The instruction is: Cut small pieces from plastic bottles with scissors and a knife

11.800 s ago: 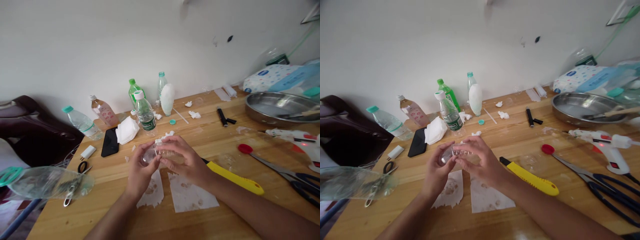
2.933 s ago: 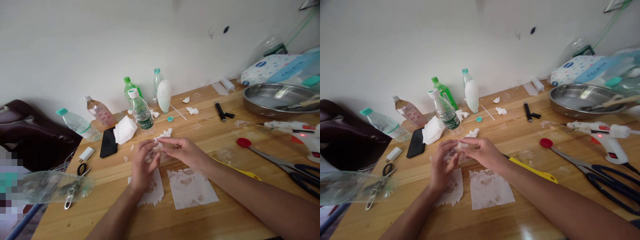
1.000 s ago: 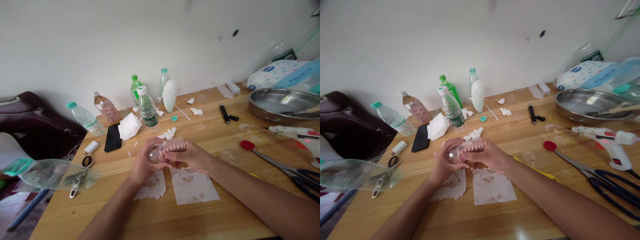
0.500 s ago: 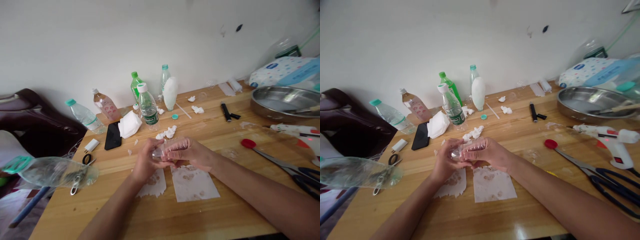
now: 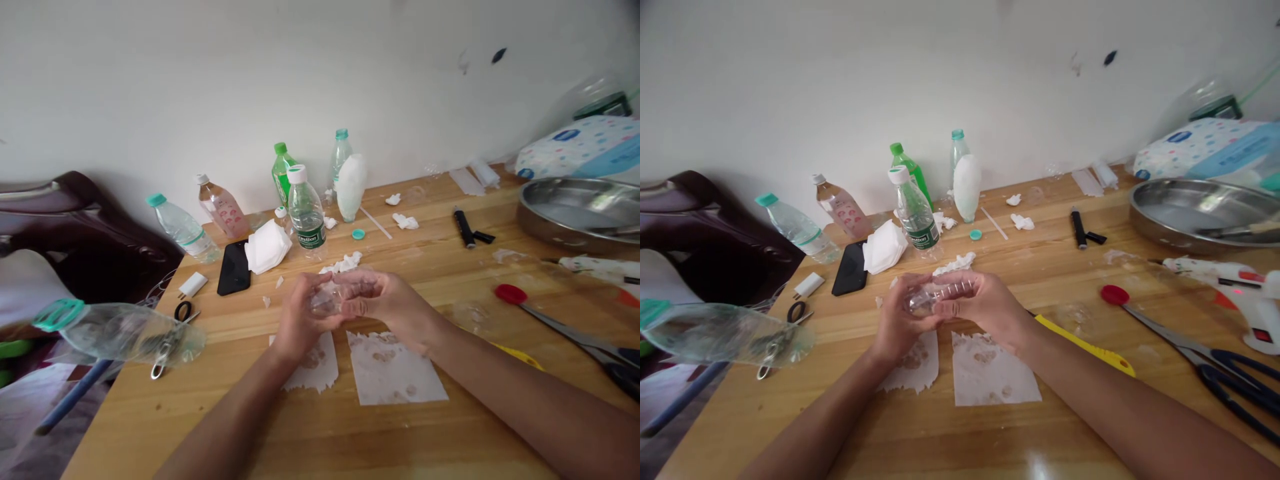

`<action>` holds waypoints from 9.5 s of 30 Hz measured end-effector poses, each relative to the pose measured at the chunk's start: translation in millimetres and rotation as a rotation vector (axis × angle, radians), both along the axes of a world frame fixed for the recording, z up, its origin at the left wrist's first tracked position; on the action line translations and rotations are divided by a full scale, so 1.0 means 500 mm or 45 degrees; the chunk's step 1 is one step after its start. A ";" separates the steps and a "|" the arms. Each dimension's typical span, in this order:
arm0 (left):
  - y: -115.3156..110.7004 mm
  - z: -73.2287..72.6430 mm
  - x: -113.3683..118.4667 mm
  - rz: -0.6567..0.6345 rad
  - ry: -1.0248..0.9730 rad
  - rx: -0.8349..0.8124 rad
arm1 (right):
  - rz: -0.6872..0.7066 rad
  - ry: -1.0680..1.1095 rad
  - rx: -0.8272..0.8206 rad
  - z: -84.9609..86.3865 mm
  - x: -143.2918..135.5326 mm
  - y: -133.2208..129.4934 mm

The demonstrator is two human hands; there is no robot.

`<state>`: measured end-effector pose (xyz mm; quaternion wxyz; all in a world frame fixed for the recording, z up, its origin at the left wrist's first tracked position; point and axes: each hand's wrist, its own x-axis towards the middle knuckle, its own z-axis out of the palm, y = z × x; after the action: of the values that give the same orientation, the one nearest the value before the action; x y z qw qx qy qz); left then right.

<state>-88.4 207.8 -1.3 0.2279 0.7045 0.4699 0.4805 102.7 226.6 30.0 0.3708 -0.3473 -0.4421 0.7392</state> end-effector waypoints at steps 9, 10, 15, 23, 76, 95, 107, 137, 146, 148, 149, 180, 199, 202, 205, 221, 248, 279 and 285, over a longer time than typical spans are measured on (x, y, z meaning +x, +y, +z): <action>0.001 -0.004 -0.012 -0.096 0.107 0.063 | 0.169 -0.030 -0.012 -0.015 -0.001 -0.001; 0.001 -0.004 -0.012 -0.104 0.105 0.065 | 0.181 -0.016 -0.008 -0.019 0.000 0.000; 0.003 -0.007 -0.004 -0.135 0.017 0.034 | 0.211 0.030 -0.033 -0.029 0.003 0.008; -0.013 0.018 0.006 -0.083 0.159 0.120 | 0.366 0.109 0.100 -0.020 0.015 0.023; -0.013 0.046 0.015 -0.292 -0.331 -0.847 | 0.280 -0.341 0.282 -0.019 0.034 0.015; -0.012 0.037 0.016 -0.208 -0.400 -0.844 | 0.152 -0.230 0.129 -0.026 0.025 0.024; -0.008 0.028 0.011 -0.185 -0.276 -0.742 | 0.203 -0.191 0.005 -0.031 0.014 0.026; -0.004 0.041 0.011 0.011 -0.008 -0.309 | 0.136 -0.106 0.171 -0.025 0.033 0.023; -0.013 0.050 0.013 -0.015 -0.051 -0.480 | 0.198 0.020 0.043 -0.033 0.020 0.019; -0.012 0.047 0.012 -0.047 -0.092 -0.486 | 0.212 0.041 0.041 -0.032 0.021 0.021; -0.011 0.045 0.011 -0.065 -0.109 -0.492 | 0.215 0.053 0.043 -0.032 0.021 0.021; -0.016 0.034 0.007 -0.062 0.041 -0.256 | 0.274 -0.034 0.169 -0.035 0.025 0.009; -0.013 0.023 0.006 -0.012 0.001 -0.192 | 0.345 -0.132 0.275 -0.034 0.023 0.012; -0.015 0.027 0.005 0.019 -0.014 -0.236 | 0.329 -0.130 0.246 -0.036 0.023 0.013; -0.014 0.028 0.006 -0.034 -0.163 -0.372 | 0.279 -0.148 0.216 -0.039 0.022 0.019; 0.001 0.015 -0.011 -0.108 0.126 -0.057 | 0.280 -0.302 0.450 -0.046 0.021 0.032; 0.024 0.008 -0.028 -0.145 0.064 -0.069 | 0.224 -0.306 0.535 -0.060 -0.004 0.030; 0.024 0.008 -0.043 -0.108 -0.018 -0.039 | 0.199 -0.088 0.500 -0.028 0.031 0.020; 0.017 -0.001 -0.036 -0.149 -0.161 -0.177 | 0.170 -0.094 0.473 -0.034 0.017 0.015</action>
<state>-106.3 216.1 -2.1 0.3329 0.6817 0.4447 0.4761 110.9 234.0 13.2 0.3622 -0.2695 -0.6062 0.6547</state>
